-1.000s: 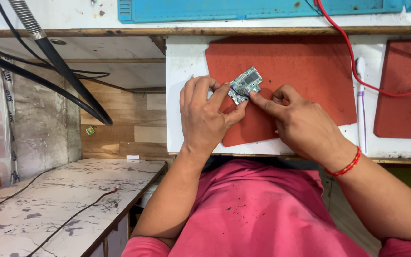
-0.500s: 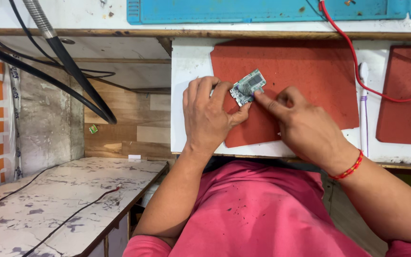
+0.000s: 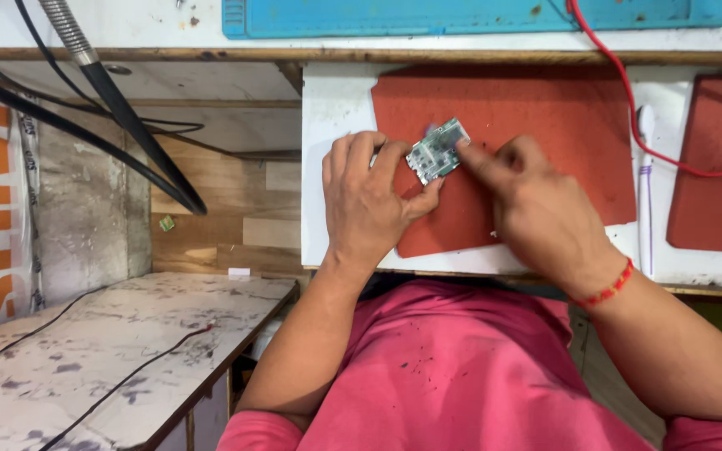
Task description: The person cleans a small circuit board using a toothbrush and a hot air gun. They scrub the board's surface and then apply heat with the hot air gun to dry or remove residue.
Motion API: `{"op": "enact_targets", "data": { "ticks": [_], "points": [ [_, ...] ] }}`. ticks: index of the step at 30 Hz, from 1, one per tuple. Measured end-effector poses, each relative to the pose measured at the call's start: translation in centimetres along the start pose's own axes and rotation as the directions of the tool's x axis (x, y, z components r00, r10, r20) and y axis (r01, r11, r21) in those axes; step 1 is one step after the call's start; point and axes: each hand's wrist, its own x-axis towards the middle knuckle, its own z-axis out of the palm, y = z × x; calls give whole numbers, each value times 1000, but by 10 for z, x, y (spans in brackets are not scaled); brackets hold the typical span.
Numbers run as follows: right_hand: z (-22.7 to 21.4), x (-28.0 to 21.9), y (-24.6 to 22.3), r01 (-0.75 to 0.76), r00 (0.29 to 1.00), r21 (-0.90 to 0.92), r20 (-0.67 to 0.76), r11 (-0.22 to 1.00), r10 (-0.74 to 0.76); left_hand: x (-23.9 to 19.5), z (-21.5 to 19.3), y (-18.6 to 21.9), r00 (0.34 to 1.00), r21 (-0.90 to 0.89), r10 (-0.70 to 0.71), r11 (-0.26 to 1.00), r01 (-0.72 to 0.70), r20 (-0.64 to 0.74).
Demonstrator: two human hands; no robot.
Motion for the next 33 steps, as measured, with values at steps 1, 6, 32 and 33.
{"op": "enact_targets", "data": {
  "ticks": [1, 6, 32, 33],
  "points": [
    [-3, 4, 3, -11, 997, 5, -74, 1000, 12, 1, 1, 1, 1000, -6, 2, 1000, -2, -2],
    [-2, -8, -6, 41, 995, -33, 98, 999, -37, -1, -1, 0, 1000, -14, -16, 1000, 16, 13],
    [-18, -24, -25, -91, 986, -8, 143, 996, 91, 2, -14, -10, 996, -195, 11, 981, 6, 86],
    [-14, -24, -27, -84, 990, -3, 113, 996, 84, 0, -15, -10, 997, -191, 10, 982, 6, 82]
  ]
}}
